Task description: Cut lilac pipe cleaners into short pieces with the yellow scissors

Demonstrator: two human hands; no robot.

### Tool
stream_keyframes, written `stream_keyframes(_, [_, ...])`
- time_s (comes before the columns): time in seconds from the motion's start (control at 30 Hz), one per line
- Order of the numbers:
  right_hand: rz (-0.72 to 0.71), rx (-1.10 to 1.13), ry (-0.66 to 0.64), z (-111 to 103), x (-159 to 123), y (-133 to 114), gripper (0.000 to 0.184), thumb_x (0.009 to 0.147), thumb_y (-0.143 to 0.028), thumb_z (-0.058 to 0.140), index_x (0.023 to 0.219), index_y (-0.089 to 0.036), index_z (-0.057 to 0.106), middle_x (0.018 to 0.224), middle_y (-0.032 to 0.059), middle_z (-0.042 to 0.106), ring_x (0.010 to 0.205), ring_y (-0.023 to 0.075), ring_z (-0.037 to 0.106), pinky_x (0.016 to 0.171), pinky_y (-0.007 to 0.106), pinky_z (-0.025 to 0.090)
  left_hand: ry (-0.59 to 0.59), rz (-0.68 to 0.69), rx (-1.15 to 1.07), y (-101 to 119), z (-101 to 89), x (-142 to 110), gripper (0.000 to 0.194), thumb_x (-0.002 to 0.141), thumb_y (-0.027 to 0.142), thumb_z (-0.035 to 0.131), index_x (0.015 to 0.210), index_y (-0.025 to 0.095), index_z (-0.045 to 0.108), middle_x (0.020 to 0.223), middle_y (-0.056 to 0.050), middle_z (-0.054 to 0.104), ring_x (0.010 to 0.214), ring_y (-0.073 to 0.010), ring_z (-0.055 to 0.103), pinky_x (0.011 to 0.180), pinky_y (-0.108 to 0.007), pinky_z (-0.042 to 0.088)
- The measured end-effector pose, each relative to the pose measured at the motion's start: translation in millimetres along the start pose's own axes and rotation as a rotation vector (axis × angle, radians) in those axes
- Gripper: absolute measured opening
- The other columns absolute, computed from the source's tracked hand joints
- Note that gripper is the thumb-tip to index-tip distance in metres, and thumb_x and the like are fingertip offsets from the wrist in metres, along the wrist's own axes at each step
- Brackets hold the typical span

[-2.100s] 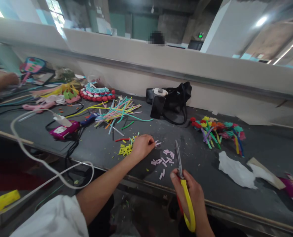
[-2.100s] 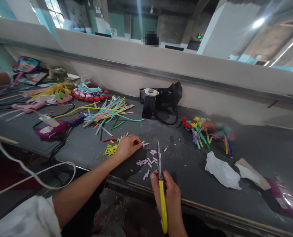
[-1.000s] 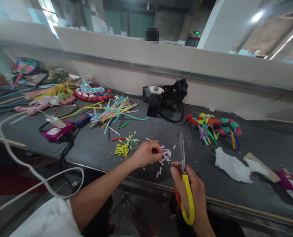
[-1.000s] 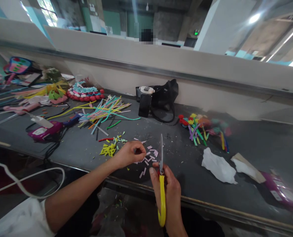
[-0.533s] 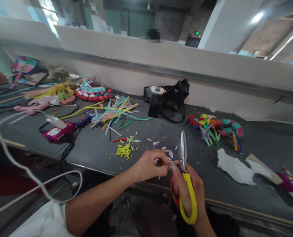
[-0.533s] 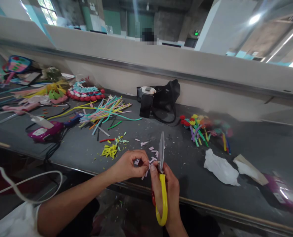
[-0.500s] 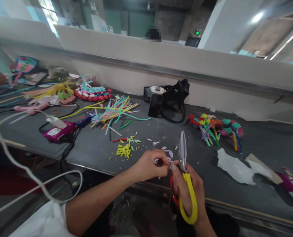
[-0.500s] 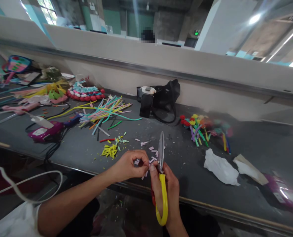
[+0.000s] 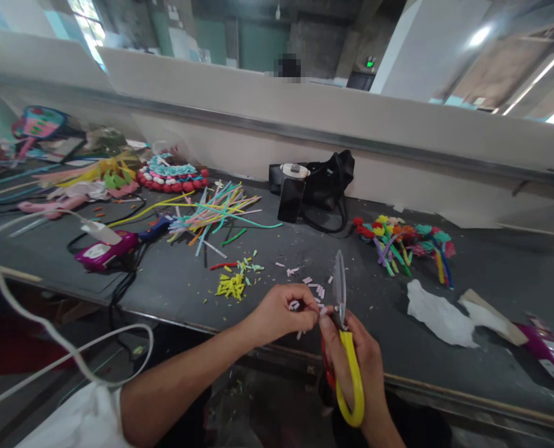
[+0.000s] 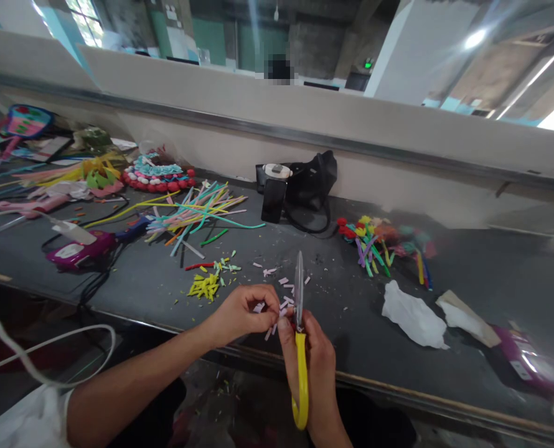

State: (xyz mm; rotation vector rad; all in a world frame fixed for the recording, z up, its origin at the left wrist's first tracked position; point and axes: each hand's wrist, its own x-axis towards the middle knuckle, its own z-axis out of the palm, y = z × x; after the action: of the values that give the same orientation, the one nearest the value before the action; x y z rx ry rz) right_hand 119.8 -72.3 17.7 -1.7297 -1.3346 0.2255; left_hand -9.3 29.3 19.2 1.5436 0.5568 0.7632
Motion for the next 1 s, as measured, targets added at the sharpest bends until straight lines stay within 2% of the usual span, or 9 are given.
stream_keyframes(0.1, [-0.025, -0.008, -0.093, 3, -7, 6, 0.028, 0.091, -0.044, 0.05, 0.097, -0.019, 0.063, 0.079, 0.0017, 0.07, 0.065, 0.0139, 0.066, 0.06, 0.019, 0.05, 0.171, -0.055, -0.265, 1, -2.9, 0, 0.007, 0.068, 0.021, 0.066, 0.067, 0.015, 0.062, 0.069, 0.002, 0.056, 0.065, -0.0104, 0.047, 0.064, -0.023, 0.036])
stream_keyframes(0.17, [-0.045, -0.038, -0.122, 7, -13, 10, 0.027, 0.091, -0.044, 0.05, 0.099, -0.02, 0.061, 0.08, 0.0015, 0.07, 0.062, 0.0138, 0.066, 0.057, 0.019, 0.049, 0.272, -0.045, -0.384, 3, -5.4, 1, 0.007, 0.067, 0.02, 0.068, 0.066, 0.016, 0.062, 0.068, 0.002, 0.054, 0.064, -0.0097, 0.046, 0.064, -0.023, 0.035])
stream_keyframes(0.27, [-0.073, -0.045, -0.178, 12, -21, 10, 0.025, 0.092, -0.043, 0.05, 0.098, -0.021, 0.059, 0.081, 0.001, 0.069, 0.064, 0.0134, 0.066, 0.059, 0.019, 0.048, 0.336, -0.014, -0.459, 6, -7.1, 2, 0.006, 0.065, 0.017, 0.067, 0.064, 0.016, 0.062, 0.066, 0.002, 0.054, 0.065, -0.0098, 0.045, 0.065, -0.023, 0.035])
stream_keyframes(0.43, [-0.061, -0.068, -0.21, 16, -26, 4, 0.024, 0.091, -0.044, 0.052, 0.092, -0.021, 0.058, 0.07, -0.002, 0.065, 0.056, 0.0114, 0.06, 0.056, 0.018, 0.045, 0.368, -0.027, -0.52, 8, -5.0, 1, 0.005, 0.065, 0.019, 0.068, 0.065, 0.015, 0.064, 0.065, 0.001, 0.057, 0.066, -0.0108, 0.049, 0.068, -0.024, 0.037])
stream_keyframes(0.77, [-0.102, -0.041, -0.112, 28, -34, 8, 0.027, 0.093, -0.043, 0.05, 0.095, -0.019, 0.061, 0.078, 0.0029, 0.07, 0.061, 0.0133, 0.064, 0.052, 0.019, 0.044, 0.342, -0.119, -0.715, 8, 2.0, -4, 0.008, 0.066, 0.02, 0.07, 0.068, 0.016, 0.064, 0.066, 0.0, 0.061, 0.065, -0.0125, 0.056, 0.068, -0.026, 0.043])
stream_keyframes(1.0, [-0.146, -0.046, -0.089, 30, -33, 8, 0.027, 0.093, -0.043, 0.049, 0.093, -0.019, 0.062, 0.075, 0.0027, 0.07, 0.053, 0.0117, 0.062, 0.048, 0.018, 0.042, 0.341, -0.143, -0.717, 6, 2.8, -4, 0.009, 0.066, 0.022, 0.07, 0.069, 0.016, 0.063, 0.066, 0.0, 0.061, 0.064, -0.0121, 0.057, 0.066, -0.026, 0.044])
